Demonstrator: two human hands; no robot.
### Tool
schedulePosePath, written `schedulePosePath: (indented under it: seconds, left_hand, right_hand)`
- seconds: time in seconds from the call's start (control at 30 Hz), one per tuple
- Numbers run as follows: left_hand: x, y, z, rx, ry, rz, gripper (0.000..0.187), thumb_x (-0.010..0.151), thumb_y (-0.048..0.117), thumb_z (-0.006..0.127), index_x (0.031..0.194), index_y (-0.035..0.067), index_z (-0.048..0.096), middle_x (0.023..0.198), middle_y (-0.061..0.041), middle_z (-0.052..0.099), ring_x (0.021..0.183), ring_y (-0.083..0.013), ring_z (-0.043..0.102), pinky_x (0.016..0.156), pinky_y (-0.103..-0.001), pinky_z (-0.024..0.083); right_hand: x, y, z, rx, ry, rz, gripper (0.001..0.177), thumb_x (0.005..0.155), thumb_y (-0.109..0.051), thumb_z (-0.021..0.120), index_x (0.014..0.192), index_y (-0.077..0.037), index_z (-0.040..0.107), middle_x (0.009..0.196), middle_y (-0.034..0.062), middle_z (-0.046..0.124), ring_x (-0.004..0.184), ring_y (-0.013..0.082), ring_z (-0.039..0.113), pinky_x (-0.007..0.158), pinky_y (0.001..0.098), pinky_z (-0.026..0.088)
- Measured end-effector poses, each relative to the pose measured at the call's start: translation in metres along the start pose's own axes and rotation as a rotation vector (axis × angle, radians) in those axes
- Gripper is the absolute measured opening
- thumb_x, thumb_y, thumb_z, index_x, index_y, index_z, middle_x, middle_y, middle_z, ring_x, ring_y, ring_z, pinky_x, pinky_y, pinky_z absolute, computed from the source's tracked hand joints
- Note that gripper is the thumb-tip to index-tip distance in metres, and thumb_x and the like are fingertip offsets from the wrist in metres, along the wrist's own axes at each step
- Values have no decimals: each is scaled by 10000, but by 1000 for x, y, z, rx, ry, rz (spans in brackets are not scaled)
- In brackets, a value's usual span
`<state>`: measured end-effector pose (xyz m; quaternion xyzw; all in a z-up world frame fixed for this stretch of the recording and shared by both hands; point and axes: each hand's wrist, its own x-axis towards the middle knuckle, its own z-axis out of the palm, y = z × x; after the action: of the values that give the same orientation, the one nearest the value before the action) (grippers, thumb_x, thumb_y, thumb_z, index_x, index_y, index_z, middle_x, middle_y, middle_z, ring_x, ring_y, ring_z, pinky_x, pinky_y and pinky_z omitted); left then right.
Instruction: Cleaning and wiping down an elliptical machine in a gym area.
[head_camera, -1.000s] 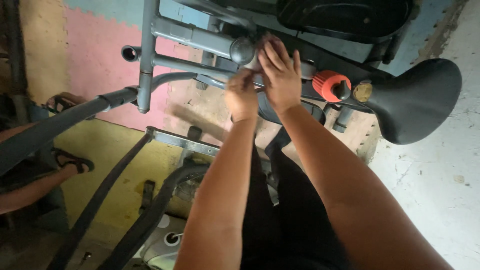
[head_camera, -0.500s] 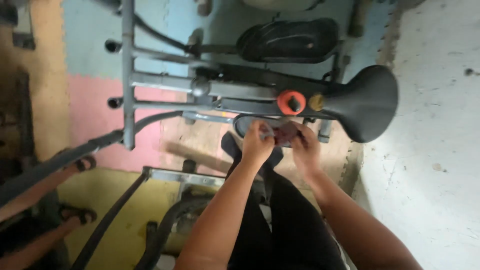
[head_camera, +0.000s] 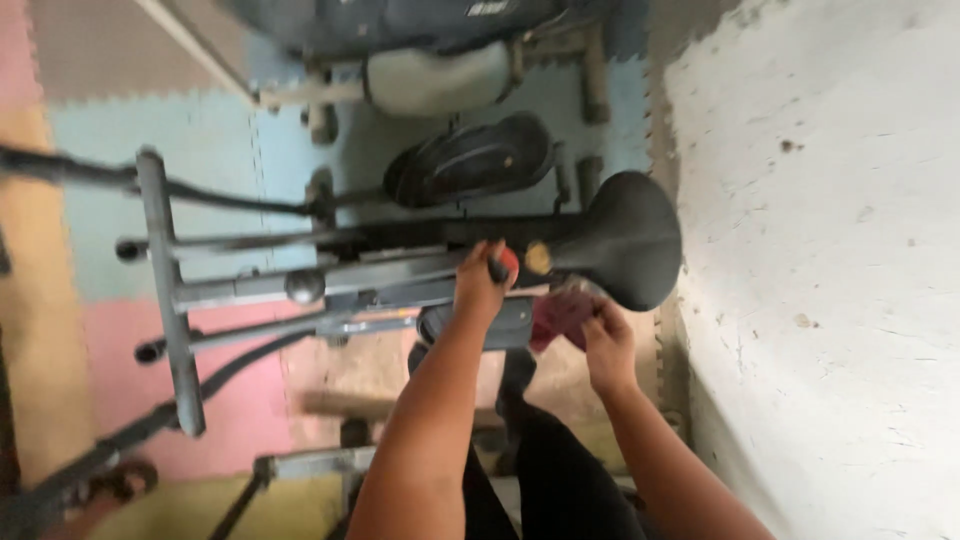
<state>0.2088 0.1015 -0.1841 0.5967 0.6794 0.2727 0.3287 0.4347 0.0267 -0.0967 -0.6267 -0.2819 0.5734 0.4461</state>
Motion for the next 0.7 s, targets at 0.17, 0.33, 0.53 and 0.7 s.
schedulePosePath:
  seconds: [0.17,0.33,0.53,0.7]
  left_hand:
    - [-26,69,-56,100,-50,88,626,680,248,868,1279,202,691,1316,-118,657,1171,-372,616,1017,-441,512]
    - [-65,171,-112,192,-102,134,524,687,259,868,1194,199,748,1284,-153,650,1100,-411,598,933,-473,495]
    - [-103,317,-177,14,-100,283,407,785,307,813,1161,159,764,1195,-100,728,1056,-380,650,937,-445,525]
    - [-117,400,-202,-125,-160,434,419,762,312,809,1130,120,747,1137,-104,739,1002,-355,691,888,-441,536]
  right_hand:
    - [-15,-33,-11,130,8,135,293,961,-25,524,1217,-9,665,1087,50,693,989,161,667,889,323,549]
    - [-25,-70,-34,295,-47,226,329,950,-93,479,1215,-59,670,1080,71,714,964,213,698,864,361,572]
    - [-50,-113,-75,414,-161,278,304,1007,-238,462,1173,-61,646,1078,94,710,960,245,712,859,410,599]
    - [-65,-85,-117,855,-533,276,468,991,-393,401,1186,-9,584,1063,135,638,940,282,624,756,408,513]
